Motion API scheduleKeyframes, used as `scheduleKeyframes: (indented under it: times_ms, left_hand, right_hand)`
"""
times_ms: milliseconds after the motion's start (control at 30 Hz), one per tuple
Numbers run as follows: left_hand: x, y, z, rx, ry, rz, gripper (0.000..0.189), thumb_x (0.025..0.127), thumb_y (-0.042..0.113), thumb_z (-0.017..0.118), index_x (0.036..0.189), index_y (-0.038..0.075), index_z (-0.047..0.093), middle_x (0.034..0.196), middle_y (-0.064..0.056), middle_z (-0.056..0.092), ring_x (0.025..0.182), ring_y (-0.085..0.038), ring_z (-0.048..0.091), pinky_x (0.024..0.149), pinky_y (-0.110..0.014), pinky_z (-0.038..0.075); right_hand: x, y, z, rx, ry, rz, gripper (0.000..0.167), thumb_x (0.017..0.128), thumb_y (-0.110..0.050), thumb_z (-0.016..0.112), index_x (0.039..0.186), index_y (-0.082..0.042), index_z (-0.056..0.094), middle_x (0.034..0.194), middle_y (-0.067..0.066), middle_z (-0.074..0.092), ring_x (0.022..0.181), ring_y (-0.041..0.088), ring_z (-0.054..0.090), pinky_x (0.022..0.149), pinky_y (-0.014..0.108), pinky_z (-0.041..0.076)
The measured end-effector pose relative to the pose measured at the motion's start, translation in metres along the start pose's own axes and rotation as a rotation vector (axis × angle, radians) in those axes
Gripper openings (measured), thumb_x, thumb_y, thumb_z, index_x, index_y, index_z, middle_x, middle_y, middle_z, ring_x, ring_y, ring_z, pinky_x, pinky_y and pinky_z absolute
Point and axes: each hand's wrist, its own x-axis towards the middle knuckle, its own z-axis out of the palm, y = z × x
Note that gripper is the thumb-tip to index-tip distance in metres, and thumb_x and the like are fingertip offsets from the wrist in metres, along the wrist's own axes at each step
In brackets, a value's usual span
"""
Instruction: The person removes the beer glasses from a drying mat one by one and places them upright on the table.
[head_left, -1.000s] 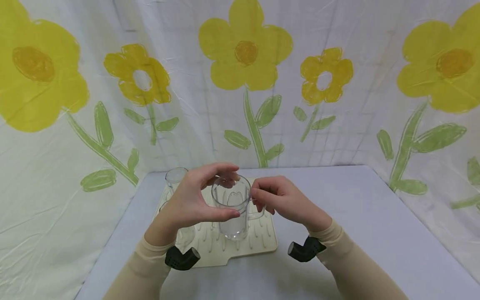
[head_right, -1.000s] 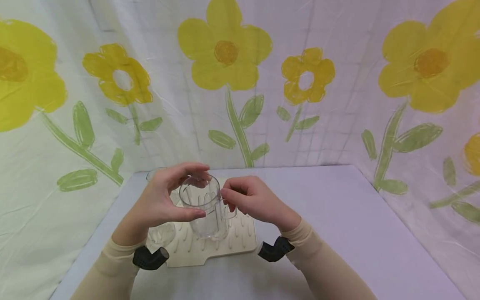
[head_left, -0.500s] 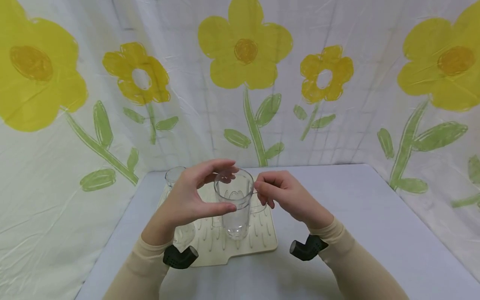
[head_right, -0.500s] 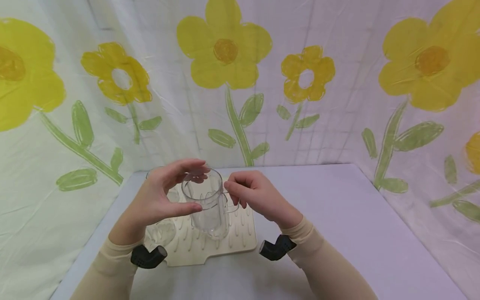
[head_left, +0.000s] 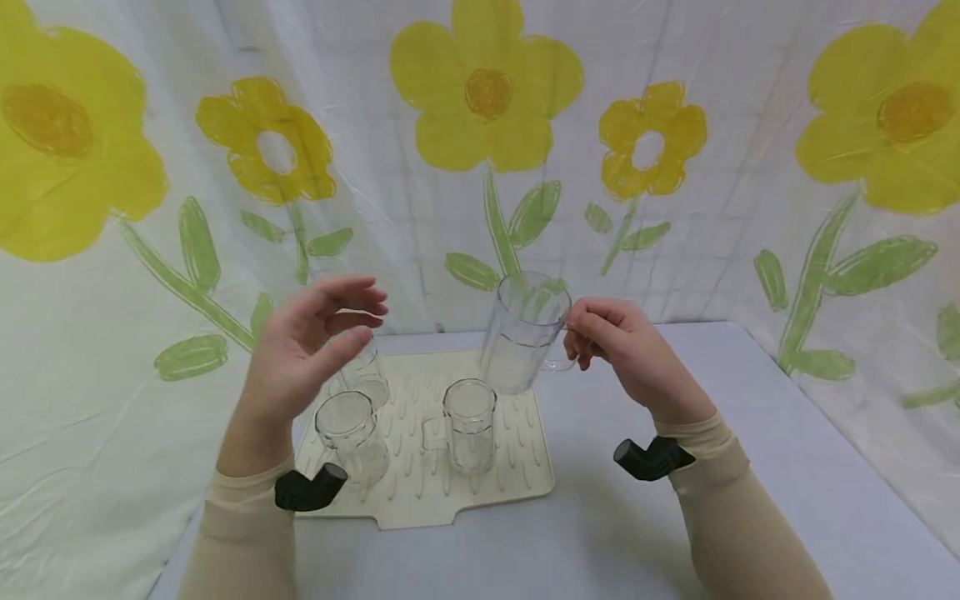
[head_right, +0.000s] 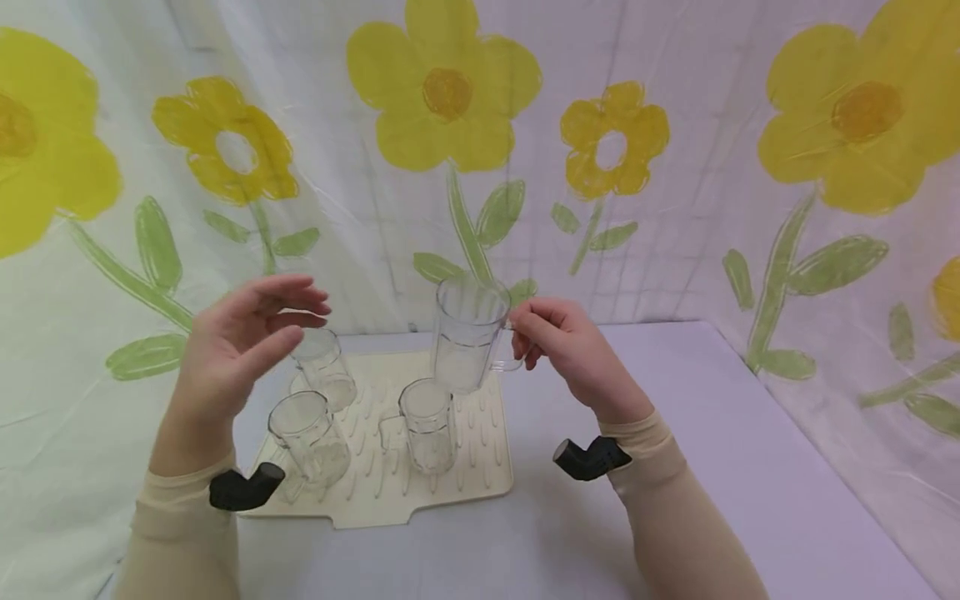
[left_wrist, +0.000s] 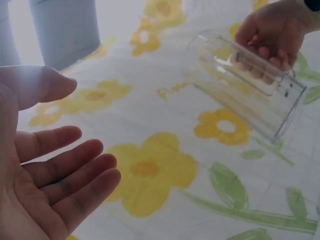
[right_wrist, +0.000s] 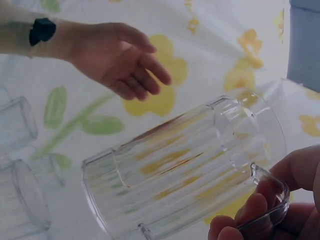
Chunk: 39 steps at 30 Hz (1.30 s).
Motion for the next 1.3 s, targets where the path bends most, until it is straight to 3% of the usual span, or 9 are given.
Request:
scheduleKeyframes:
  times_ms: [167,267,433,633,733,833,967,1133,1300]
  left_hand:
    - [-0.004,-0.008,-0.044,-0.148,0.129,0.012,0.04,0.098,-0.022,0.054,0.138,-0.025,0.059,0.124,-0.024,0.078,0.114,-0.03,0.077,0.098,-0.035,0.068]
    - [-0.012,-0.019,-0.072,-0.237,0.175,-0.019,0.039,0.102,-0.019,0.048,0.139,-0.025,0.058,0.125,-0.025,0.078,0.114,-0.033,0.078,0.098,-0.038,0.069]
    - [-0.032,-0.038,-0.112,-0.37,0.25,-0.138,0.041,0.11,-0.009,0.04,0.143,-0.02,0.06,0.128,-0.023,0.078,0.115,-0.035,0.078,0.099,-0.042,0.069]
    - [-0.053,-0.075,-0.142,-0.403,0.357,-0.337,0.042,0.115,0.009,0.039,0.142,-0.003,0.07,0.129,-0.012,0.08,0.116,-0.027,0.075,0.101,-0.038,0.066]
    - [-0.067,-0.1,-0.154,-0.449,0.369,-0.447,0.042,0.118,0.016,0.039,0.143,0.004,0.069,0.131,-0.008,0.079,0.119,-0.025,0.073,0.103,-0.037,0.064]
    - [-0.083,-0.122,-0.164,-0.549,0.36,-0.547,0.04,0.12,0.02,0.04,0.146,0.006,0.067,0.135,-0.008,0.076,0.124,-0.025,0.07,0.105,-0.037,0.063]
    - [-0.104,-0.144,-0.172,-0.71,0.407,-0.662,0.036,0.121,0.021,0.044,0.146,0.008,0.067,0.138,-0.009,0.075,0.125,-0.027,0.069,0.107,-0.04,0.063]
    - [-0.127,-0.162,-0.173,-0.818,0.468,-0.739,0.036,0.121,0.022,0.044,0.148,0.008,0.064,0.137,-0.011,0.074,0.126,-0.028,0.069,0.109,-0.043,0.062]
    - [-0.14,-0.175,-0.172,-0.835,0.471,-0.785,0.036,0.122,0.023,0.041,0.142,0.009,0.068,0.137,-0.012,0.073,0.127,-0.028,0.069,0.11,-0.042,0.062]
  right_hand:
    - [0.001,-0.001,-0.021,-0.022,0.053,0.014,0.035,0.118,-0.02,0.053,0.092,0.0,0.065,0.081,0.007,0.063,0.082,0.032,0.064,0.073,0.034,0.06]
    - [0.0,0.001,-0.03,-0.036,0.069,0.027,0.035,0.118,-0.02,0.055,0.093,0.002,0.065,0.083,0.007,0.065,0.084,0.033,0.067,0.076,0.034,0.064]
    - [0.002,0.006,-0.041,-0.075,0.059,0.075,0.035,0.118,-0.022,0.057,0.098,0.005,0.068,0.088,0.007,0.069,0.09,0.033,0.074,0.083,0.035,0.068]
    - [0.005,0.016,-0.057,-0.131,0.012,0.154,0.037,0.118,-0.025,0.058,0.101,0.007,0.068,0.092,0.008,0.07,0.092,0.033,0.075,0.09,0.037,0.069]
    - [0.006,0.023,-0.067,-0.135,-0.009,0.181,0.037,0.118,-0.023,0.058,0.101,0.009,0.068,0.093,0.008,0.07,0.097,0.037,0.074,0.091,0.038,0.07]
    - [0.008,0.033,-0.076,-0.125,-0.026,0.206,0.038,0.118,-0.021,0.057,0.1,0.011,0.067,0.094,0.009,0.07,0.1,0.038,0.074,0.092,0.039,0.07]
    - [0.01,0.046,-0.087,-0.108,-0.055,0.263,0.037,0.118,-0.021,0.058,0.102,0.01,0.068,0.097,0.012,0.071,0.1,0.037,0.075,0.094,0.04,0.07]
    - [0.013,0.067,-0.096,-0.057,-0.071,0.344,0.027,0.117,-0.018,0.058,0.106,0.001,0.074,0.097,0.012,0.072,0.093,0.027,0.078,0.094,0.039,0.07]
    - [0.016,0.09,-0.103,-0.007,-0.1,0.412,0.026,0.117,-0.015,0.058,0.107,0.004,0.071,0.095,0.012,0.072,0.093,0.025,0.077,0.095,0.04,0.07]
